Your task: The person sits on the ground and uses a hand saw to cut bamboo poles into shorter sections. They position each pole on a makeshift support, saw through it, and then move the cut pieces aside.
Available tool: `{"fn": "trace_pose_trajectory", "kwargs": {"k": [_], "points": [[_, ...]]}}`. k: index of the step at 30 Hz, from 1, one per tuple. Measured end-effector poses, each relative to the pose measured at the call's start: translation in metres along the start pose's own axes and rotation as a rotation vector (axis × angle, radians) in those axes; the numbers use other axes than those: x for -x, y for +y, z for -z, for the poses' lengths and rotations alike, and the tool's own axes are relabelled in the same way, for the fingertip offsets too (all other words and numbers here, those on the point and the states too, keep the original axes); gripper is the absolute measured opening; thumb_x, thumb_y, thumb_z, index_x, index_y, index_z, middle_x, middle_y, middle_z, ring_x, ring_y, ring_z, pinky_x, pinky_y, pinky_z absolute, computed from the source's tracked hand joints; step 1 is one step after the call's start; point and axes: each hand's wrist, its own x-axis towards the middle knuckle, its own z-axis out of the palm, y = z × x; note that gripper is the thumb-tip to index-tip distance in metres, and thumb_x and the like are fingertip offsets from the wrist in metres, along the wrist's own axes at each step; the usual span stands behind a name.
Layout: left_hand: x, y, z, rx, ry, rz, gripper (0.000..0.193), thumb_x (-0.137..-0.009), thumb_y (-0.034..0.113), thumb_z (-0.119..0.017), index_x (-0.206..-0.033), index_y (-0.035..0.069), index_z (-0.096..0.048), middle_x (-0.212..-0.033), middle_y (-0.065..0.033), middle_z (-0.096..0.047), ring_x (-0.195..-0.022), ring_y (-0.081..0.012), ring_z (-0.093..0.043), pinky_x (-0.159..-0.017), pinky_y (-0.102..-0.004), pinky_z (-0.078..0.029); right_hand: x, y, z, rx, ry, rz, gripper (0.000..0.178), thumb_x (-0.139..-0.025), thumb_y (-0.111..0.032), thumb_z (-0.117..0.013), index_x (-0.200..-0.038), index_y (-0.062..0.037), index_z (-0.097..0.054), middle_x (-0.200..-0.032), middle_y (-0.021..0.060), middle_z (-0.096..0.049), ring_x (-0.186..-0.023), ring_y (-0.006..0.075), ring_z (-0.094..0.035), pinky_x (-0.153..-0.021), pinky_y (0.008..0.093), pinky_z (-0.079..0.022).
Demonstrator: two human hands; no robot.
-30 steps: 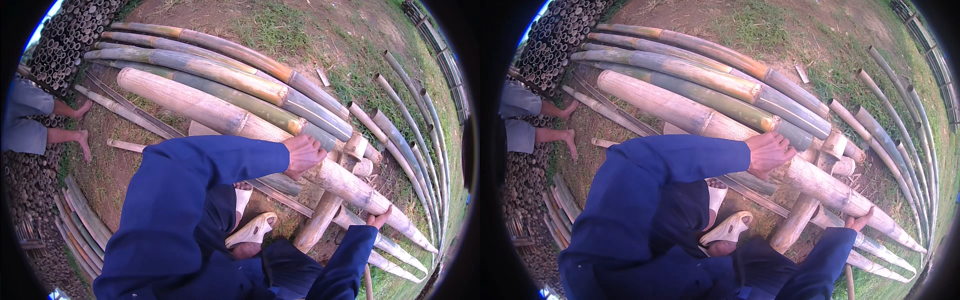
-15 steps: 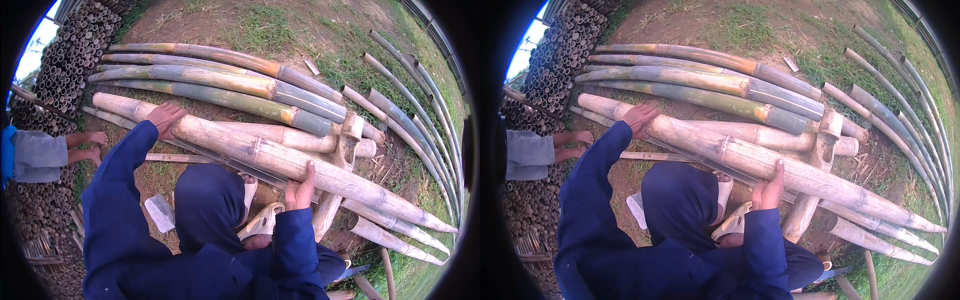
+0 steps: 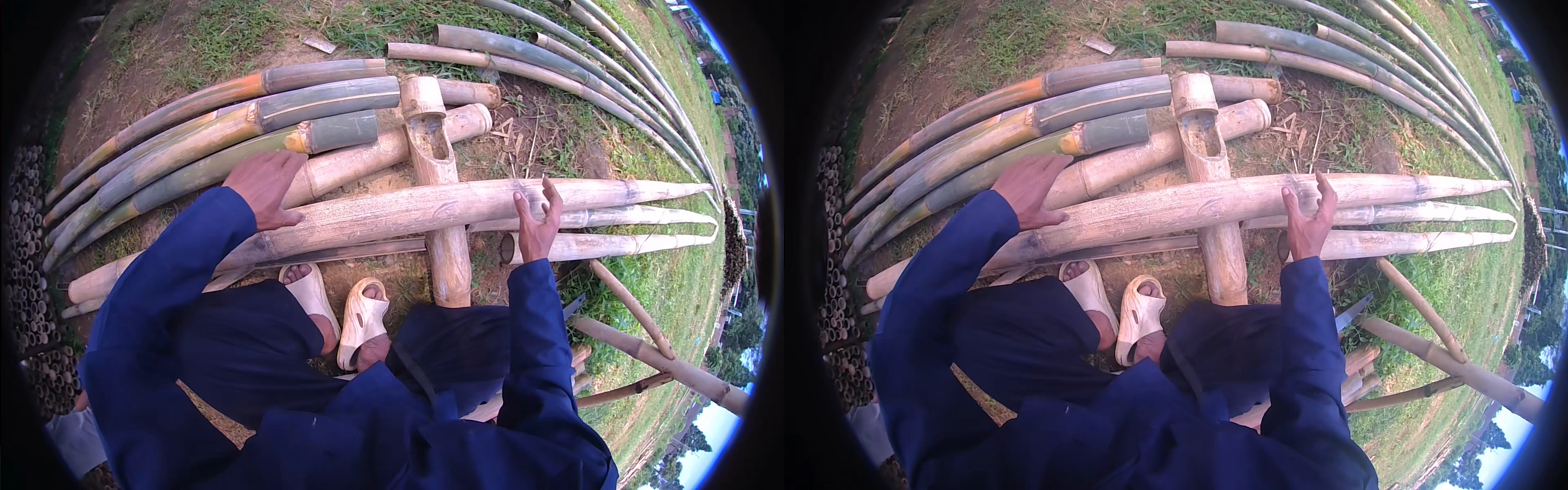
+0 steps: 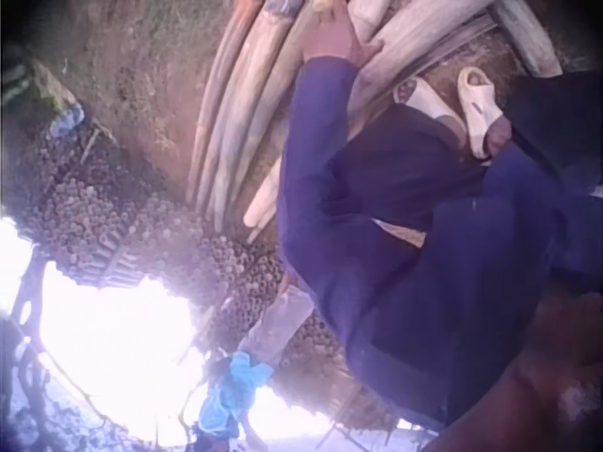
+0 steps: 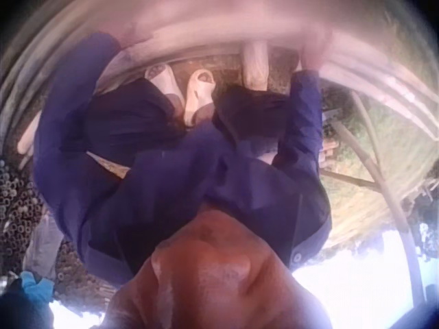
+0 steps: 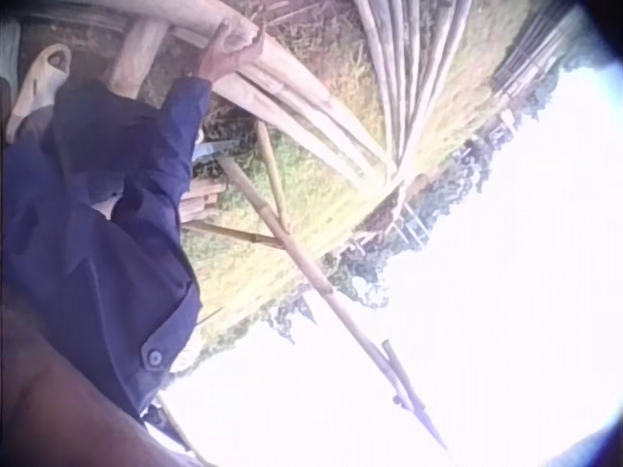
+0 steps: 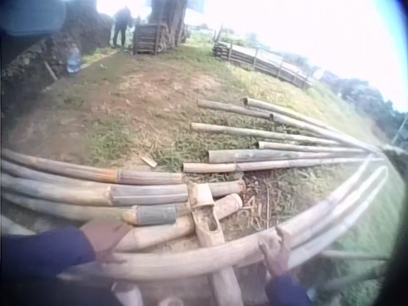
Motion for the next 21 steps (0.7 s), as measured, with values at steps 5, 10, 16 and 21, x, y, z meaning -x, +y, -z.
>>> {"fn": "trace_pose_trajectory", "kwargs": {"k": [5, 10, 16, 21], "points": [[-0.077, 0.105, -0.064, 0.029, 0.037, -0.123, 0.101, -0.059, 0.054, -0.094, -0.130, -0.004, -0.051, -0.121, -0.0211, -0.061, -0.120, -0.0352, -0.060, -0.104, -0.0441, -0.047, -0.037, 0.003, 0.022, 0.708, -0.560, 0.429, 0.118, -0.054, -0.043, -0.097, -0.155, -0.0123, -0.043, -0.152, 0.0119, -0.051, -0.144, 0.0333, -0.044, -0.121, 0.0517, -0.031], [-0.094, 0.118, -0.108, 0.172, 0.116, -0.066, 0.076, -0.057, 0.029, -0.094, -0.114, -0.004, -0.056, -0.099, -0.0199, -0.069, -0.093, -0.0348, -0.073, -0.078, -0.0435, -0.058, -0.062, 0.037, 0.023, 0.765, -0.685, 0.613, 0.107, -0.056, -0.020, -0.094, -0.150, -0.0095, -0.044, -0.146, 0.0160, -0.054, -0.142, 0.0358, -0.047, -0.121, 0.0518, -0.032], [-0.088, 0.118, -0.099, 0.190, 0.140, -0.155, 0.077, -0.056, 0.037, -0.091, -0.113, -0.004, -0.058, -0.099, -0.0204, -0.069, -0.093, -0.0319, -0.073, -0.078, -0.0400, -0.059, -0.077, 0.022, 0.026, 0.677, -0.792, 0.651, 0.085, -0.055, -0.009, -0.085, -0.133, 0.0000, -0.051, -0.118, 0.0207, -0.060, -0.114, 0.0436, -0.057, -0.103, 0.0502, -0.048], [-0.049, 0.102, -0.047, 0.192, 0.161, -0.217, 0.076, -0.056, 0.035, -0.092, -0.112, -0.004, -0.058, -0.099, -0.0200, -0.069, -0.092, -0.0313, -0.073, -0.076, -0.0399, -0.059, -0.077, -0.035, 0.042, 0.687, -0.785, 0.681, 0.081, -0.056, -0.009, -0.085, -0.130, 0.0012, -0.051, -0.115, 0.0212, -0.059, -0.111, 0.0434, -0.057, -0.100, 0.0515, -0.047]]}}
